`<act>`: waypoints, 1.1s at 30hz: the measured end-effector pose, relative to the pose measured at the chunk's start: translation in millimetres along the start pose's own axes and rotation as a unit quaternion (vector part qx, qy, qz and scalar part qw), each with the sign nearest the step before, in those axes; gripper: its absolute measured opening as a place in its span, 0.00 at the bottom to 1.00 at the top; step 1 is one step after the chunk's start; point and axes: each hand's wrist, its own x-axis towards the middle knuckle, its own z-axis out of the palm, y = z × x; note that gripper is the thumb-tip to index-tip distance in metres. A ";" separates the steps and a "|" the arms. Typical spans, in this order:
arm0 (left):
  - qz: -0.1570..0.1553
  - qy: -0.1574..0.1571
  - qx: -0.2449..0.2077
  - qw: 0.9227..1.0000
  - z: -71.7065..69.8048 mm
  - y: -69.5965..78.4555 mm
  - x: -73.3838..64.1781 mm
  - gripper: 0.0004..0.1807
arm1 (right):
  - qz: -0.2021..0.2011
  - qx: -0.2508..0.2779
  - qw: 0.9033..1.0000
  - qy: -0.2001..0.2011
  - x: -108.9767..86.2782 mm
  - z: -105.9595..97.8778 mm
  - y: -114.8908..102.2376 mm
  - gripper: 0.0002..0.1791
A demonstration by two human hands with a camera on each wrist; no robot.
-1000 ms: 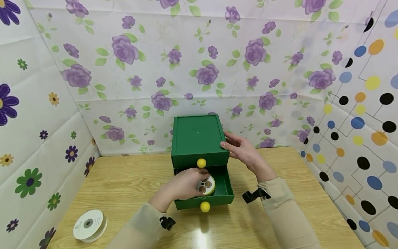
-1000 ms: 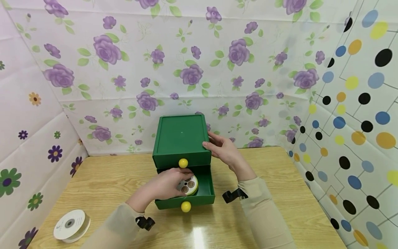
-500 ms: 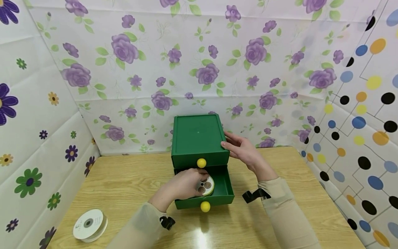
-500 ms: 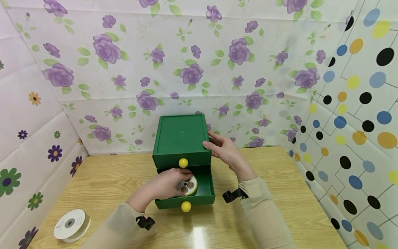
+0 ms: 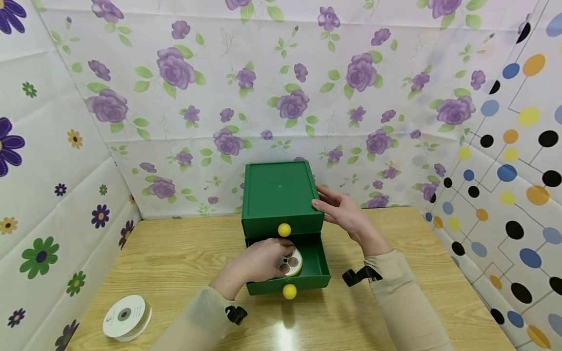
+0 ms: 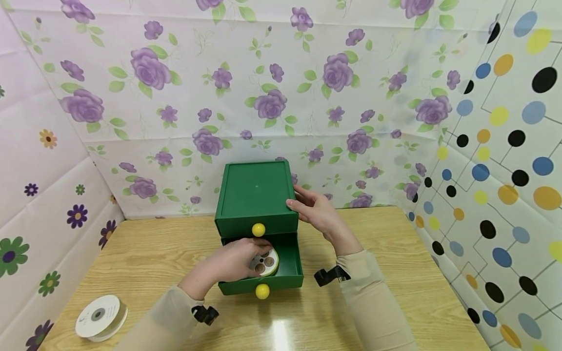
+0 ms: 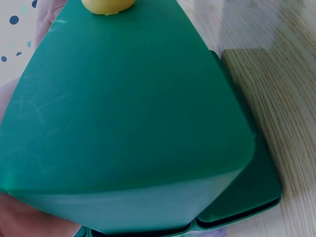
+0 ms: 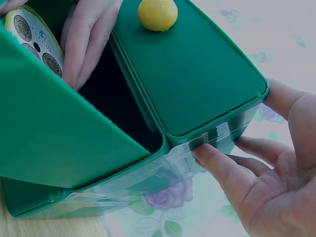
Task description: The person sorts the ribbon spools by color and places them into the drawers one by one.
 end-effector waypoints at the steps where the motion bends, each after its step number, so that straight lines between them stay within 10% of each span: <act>1: 0.001 0.000 -0.002 1.000 0.2 -0.3 0.1 0.17 | -0.001 0.001 1.000 -0.001 -0.1 0.1 0.0 0.42; 8: -0.016 -0.007 -0.044 0.999 -2.7 -1.9 -5.3 0.32 | 0.003 0.001 1.000 0.005 0.1 -0.2 0.9 0.42; 22: 0.011 0.035 -0.148 0.988 -9.2 -1.2 -23.7 0.29 | 0.003 -0.011 1.000 -0.001 0.7 -1.9 4.0 0.42; 33: 0.044 0.266 -0.286 0.919 6.9 8.9 -44.3 0.17 | 0.001 -0.013 1.000 0.001 1.3 -1.4 2.2 0.42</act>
